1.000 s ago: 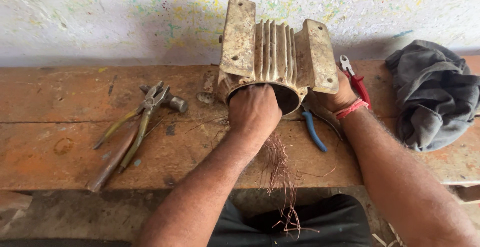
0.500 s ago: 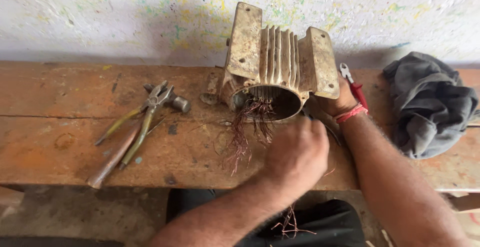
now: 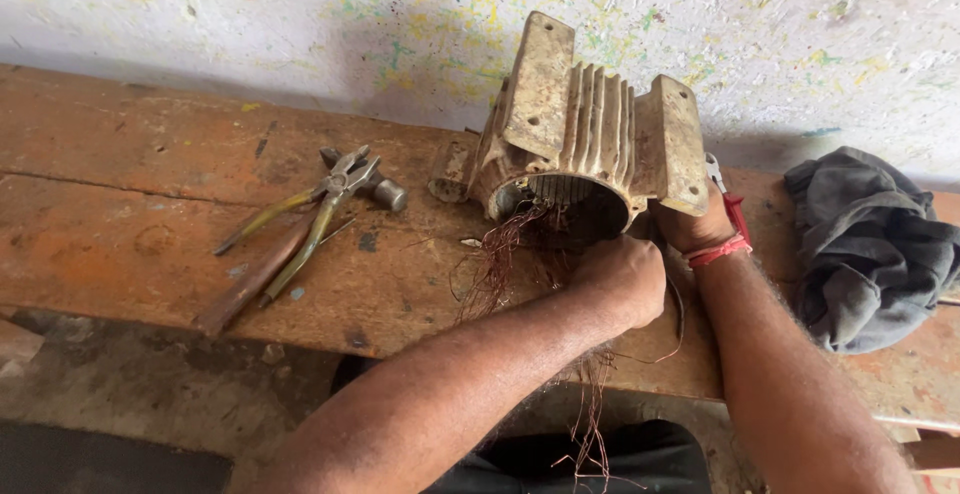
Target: The person uses pliers to pull and cut copper wire from the slots of a motor stator. They repeatedly reach into the stator, grip wire bundles, and cut them near the surface, leaving the stator progressively empty.
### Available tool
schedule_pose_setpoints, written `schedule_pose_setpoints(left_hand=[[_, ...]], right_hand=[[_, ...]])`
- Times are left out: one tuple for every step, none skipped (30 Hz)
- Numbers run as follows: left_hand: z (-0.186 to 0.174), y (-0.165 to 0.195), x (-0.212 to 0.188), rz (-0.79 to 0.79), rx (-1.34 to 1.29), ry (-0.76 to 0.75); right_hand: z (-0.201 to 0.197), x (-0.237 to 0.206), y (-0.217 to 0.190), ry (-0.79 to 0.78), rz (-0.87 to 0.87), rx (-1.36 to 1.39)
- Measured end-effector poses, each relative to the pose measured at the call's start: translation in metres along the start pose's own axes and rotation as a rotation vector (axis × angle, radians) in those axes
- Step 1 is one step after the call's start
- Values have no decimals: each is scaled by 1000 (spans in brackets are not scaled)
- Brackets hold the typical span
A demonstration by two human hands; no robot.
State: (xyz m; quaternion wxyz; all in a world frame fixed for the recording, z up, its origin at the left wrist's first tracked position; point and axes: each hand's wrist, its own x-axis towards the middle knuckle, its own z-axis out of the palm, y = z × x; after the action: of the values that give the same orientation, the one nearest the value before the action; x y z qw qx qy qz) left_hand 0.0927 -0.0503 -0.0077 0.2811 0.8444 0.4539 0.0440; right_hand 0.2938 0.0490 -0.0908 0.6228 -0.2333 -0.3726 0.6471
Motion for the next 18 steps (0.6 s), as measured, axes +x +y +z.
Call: schedule_pose_setpoints(left_hand=[[-4,1,-1,-5,-48,48],[-9,2,-4,-11,-94,95],[-15,4,-8,-15,-139,139],[-24,4,-14,6,-197,119],[-35,3,-22,28,-259,94],[-46,2,-33,51,-323,72],[-59,1,-46,65,-326,58],[-71,-3,-62,73,-329,46],[-83,-12,-79,77,-334,32],[-95,-23,-97,110,-406,52],[-105,-34,-113,148,-477,71],[-112,-50,-129,96,-538,103],[-119,-68,-143,42,-592,140],[-122,-84,-154,47,-607,217],[-119,-99,-163,50,-628,287],[-113,-110,-170,16,-797,256],[-106,-120,-174,-11,-964,227],[-99,-128,-177,-41,-1133,191]], right_hand=[[3,0,-2,-10,-15,-53],[8,-2,-5,-19,-30,-104],[14,-4,-7,-26,-46,-154],[21,-7,-12,-57,-241,-593],[28,-13,-20,-81,-432,-1035],[37,-17,-26,-106,-621,-1479],[47,-19,-32,-72,-488,-1129],[59,-22,-39,-44,-350,-776],[71,-25,-45,-15,-204,-422],[83,-28,-52,45,-265,-473],[96,-31,-58,108,-330,-526],[109,-35,-65,86,-352,-485],[122,-38,-71,60,-377,-438],[135,-41,-74,38,-396,-390],[147,-46,-75,30,-401,-482],[158,-49,-77,21,-413,-576],[170,-49,-81,10,-433,-675],[180,-49,-82,-35,-405,-805]])
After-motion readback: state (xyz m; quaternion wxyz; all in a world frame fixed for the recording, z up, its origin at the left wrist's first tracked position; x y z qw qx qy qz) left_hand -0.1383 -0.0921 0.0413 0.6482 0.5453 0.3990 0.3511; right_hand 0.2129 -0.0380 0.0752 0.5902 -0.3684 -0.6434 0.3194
